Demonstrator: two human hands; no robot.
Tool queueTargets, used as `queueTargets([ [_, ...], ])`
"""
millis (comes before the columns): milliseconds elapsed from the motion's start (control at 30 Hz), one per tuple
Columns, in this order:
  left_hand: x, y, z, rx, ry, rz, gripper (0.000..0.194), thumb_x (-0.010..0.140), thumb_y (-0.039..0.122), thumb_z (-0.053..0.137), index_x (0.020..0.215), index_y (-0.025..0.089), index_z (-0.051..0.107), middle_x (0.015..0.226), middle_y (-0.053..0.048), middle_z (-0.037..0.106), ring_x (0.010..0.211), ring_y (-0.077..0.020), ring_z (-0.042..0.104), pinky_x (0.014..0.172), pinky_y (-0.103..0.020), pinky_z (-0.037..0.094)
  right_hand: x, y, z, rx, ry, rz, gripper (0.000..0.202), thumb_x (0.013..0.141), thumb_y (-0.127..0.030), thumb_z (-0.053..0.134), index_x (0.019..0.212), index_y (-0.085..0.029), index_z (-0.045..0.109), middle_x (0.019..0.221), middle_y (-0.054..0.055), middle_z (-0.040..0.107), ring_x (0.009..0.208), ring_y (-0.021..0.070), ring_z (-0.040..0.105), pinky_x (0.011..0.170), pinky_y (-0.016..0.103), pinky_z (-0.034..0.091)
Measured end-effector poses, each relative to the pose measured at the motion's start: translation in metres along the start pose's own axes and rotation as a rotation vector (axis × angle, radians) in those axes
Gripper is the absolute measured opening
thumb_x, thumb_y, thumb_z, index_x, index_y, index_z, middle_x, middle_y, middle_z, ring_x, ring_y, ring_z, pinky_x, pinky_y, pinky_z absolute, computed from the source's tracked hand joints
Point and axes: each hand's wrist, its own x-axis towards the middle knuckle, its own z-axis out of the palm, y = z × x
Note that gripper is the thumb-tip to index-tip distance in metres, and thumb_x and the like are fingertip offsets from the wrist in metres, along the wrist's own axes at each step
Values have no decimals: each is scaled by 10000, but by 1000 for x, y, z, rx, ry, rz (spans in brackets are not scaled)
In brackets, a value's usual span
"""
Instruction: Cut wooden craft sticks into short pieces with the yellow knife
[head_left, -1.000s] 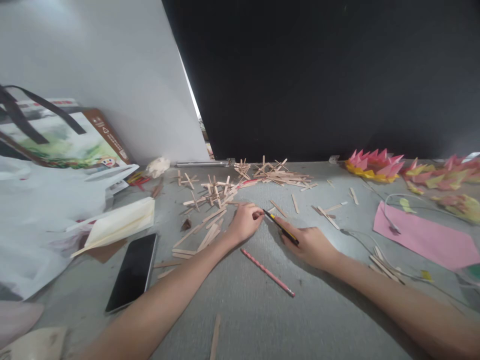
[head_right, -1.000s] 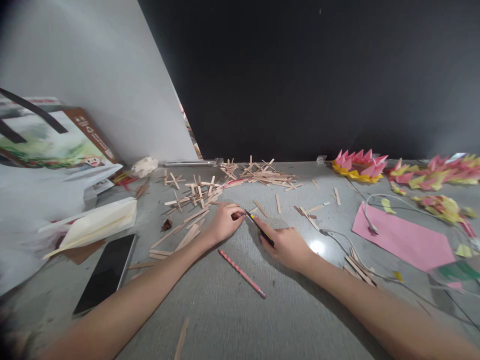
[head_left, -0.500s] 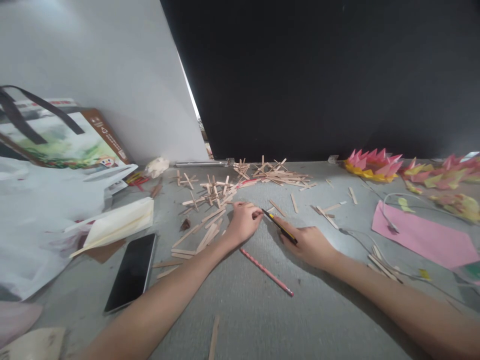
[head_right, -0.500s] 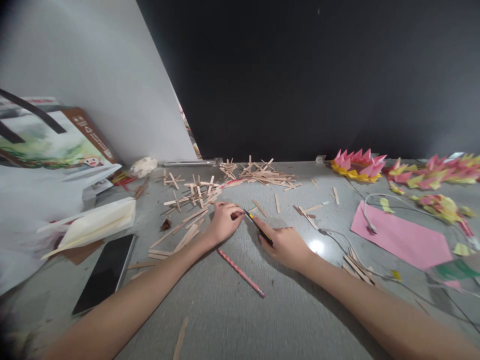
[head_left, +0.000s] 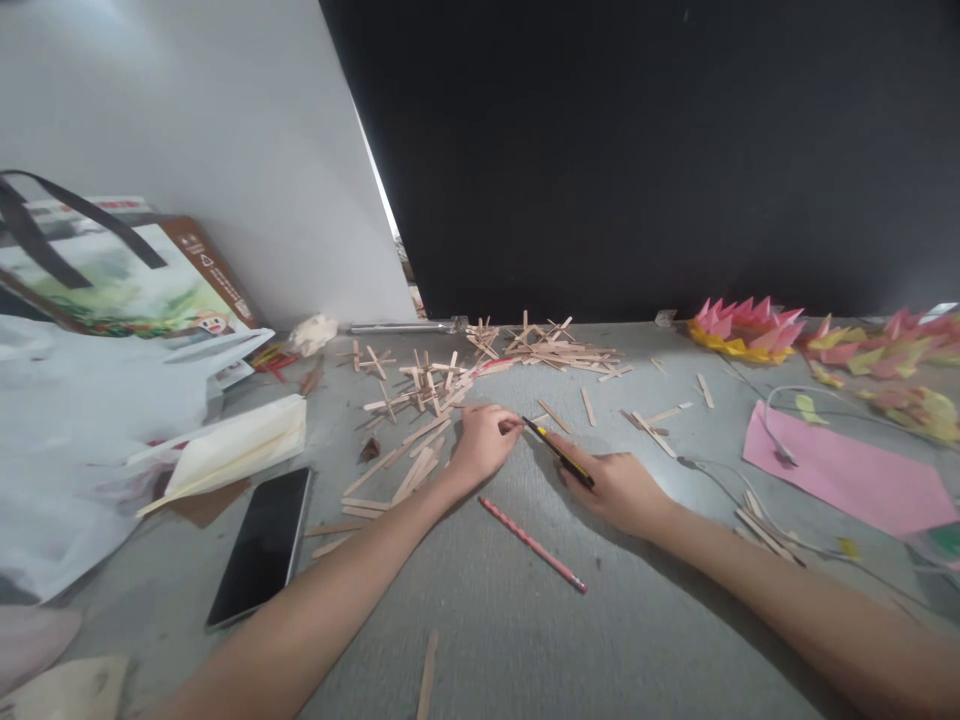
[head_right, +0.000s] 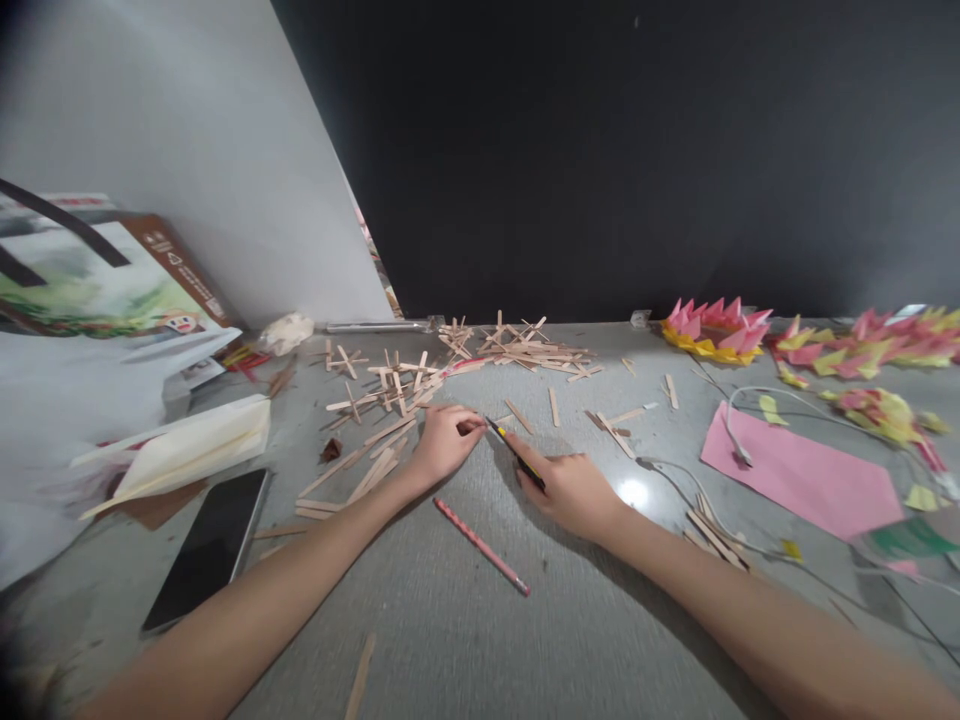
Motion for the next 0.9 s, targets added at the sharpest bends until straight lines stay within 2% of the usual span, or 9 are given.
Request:
queueTargets([
  [133,1,-3,0,72,41,0,94,895,178,727,840,208,797,787,-34,753,775,-189,668,916,-369,443,0,1,2,3,4,-4,580,1067,-342,409,1638,-242,387,679,29,753,473,146,614,500,261,268],
  [233,1,-3,0,28,-16,58,98,891,156,723,847,210,791,797,-26,743,761,-173,658,861,-333,453,-1,1,1,-2,-2,0,578,1065,-333,415,1636,-249,387,678,20,751,481,141,619,509,256,268],
  [333,-1,-1,1,46,-48,121,104,901,170,723,836,222,786,784,-15,740,808,-182,666,963,-369,418,0,0,0,1,-7,5,576,1060,-322,427,1630,-242,401,664,20,745,486,146,623,511,257,276],
  [433,-3,1,2,101,51,36,116,895,171,725,816,230,786,810,-22,763,879,-211,682,1056,-437,351,0,-1,-1,5,-16,12,577,1065,-331,425,1636,-252,387,681,21,754,497,156,637,511,266,276],
  [533,-1,0,1,55,61,-47,96,870,167,745,799,217,785,781,-23,764,805,-198,684,979,-404,402,-1,0,0,3,-22,11,582,1070,-342,426,1644,-263,366,709,20,767,506,160,651,515,271,275],
  [633,1,-1,0,9,-23,36,77,875,177,750,820,215,790,758,-16,746,759,-179,668,913,-357,435,-1,0,1,5,-15,5,576,1068,-327,426,1637,-251,381,711,28,769,507,160,653,515,270,281],
  [733,-1,-1,1,63,-38,120,93,897,184,740,836,227,796,776,-14,741,831,-191,676,988,-382,403,-1,0,0,6,-13,3,575,1065,-314,429,1634,-240,391,709,38,770,494,160,637,510,268,284],
  [833,-2,-1,2,101,35,53,91,892,170,745,846,224,802,796,-20,755,879,-205,688,1012,-399,386,-1,0,0,6,-18,4,587,1065,-321,431,1643,-244,372,695,34,762,480,157,617,506,264,279],
  [900,-1,-2,2,70,52,-14,87,889,165,741,848,206,805,798,-30,755,809,-186,684,923,-357,431,0,0,1,5,-21,4,590,1070,-332,425,1650,-248,357,687,27,757,482,154,614,510,260,275],
])
